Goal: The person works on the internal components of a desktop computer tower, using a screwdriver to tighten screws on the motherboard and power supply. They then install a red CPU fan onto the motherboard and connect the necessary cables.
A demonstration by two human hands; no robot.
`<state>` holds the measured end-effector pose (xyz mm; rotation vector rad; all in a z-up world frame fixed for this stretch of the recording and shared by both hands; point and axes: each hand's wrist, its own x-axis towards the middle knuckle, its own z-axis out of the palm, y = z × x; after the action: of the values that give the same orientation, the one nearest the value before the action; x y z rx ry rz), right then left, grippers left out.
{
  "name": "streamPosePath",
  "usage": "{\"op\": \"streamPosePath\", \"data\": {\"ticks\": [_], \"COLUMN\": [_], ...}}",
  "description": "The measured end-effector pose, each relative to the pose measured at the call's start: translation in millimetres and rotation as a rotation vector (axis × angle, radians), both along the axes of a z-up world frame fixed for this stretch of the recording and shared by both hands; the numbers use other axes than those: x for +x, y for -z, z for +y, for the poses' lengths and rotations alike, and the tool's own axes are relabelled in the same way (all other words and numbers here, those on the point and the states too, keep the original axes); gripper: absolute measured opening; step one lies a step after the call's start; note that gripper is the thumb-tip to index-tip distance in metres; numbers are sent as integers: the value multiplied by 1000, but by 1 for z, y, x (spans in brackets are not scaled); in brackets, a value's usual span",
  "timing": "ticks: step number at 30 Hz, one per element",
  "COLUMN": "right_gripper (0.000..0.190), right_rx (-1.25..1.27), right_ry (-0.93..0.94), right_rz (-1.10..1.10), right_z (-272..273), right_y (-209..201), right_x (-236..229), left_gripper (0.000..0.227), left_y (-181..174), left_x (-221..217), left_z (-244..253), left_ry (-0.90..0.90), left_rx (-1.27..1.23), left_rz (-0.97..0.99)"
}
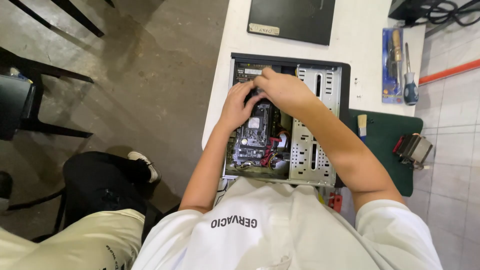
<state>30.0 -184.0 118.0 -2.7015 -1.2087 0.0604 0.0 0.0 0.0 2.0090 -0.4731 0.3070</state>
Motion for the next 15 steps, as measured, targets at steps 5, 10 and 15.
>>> {"op": "streamPosePath", "data": {"ticks": [5,10,15], "right_gripper": [38,42,48], "right_rx": [-34,-100,-108], "right_ry": [111,228,-12], "right_rz": [-324,-581,126], "right_z": [12,23,16], "right_y": [36,59,-33], "right_x": [1,10,-8], "left_gripper": [56,49,40], "left_y": [-8,-6,1], "left_x": [2,6,8], "left_z": [0,2,15], "left_ry": [21,-117,-94], "left_rx": [-67,-59,26], "left_rz": [-33,107,69]}}
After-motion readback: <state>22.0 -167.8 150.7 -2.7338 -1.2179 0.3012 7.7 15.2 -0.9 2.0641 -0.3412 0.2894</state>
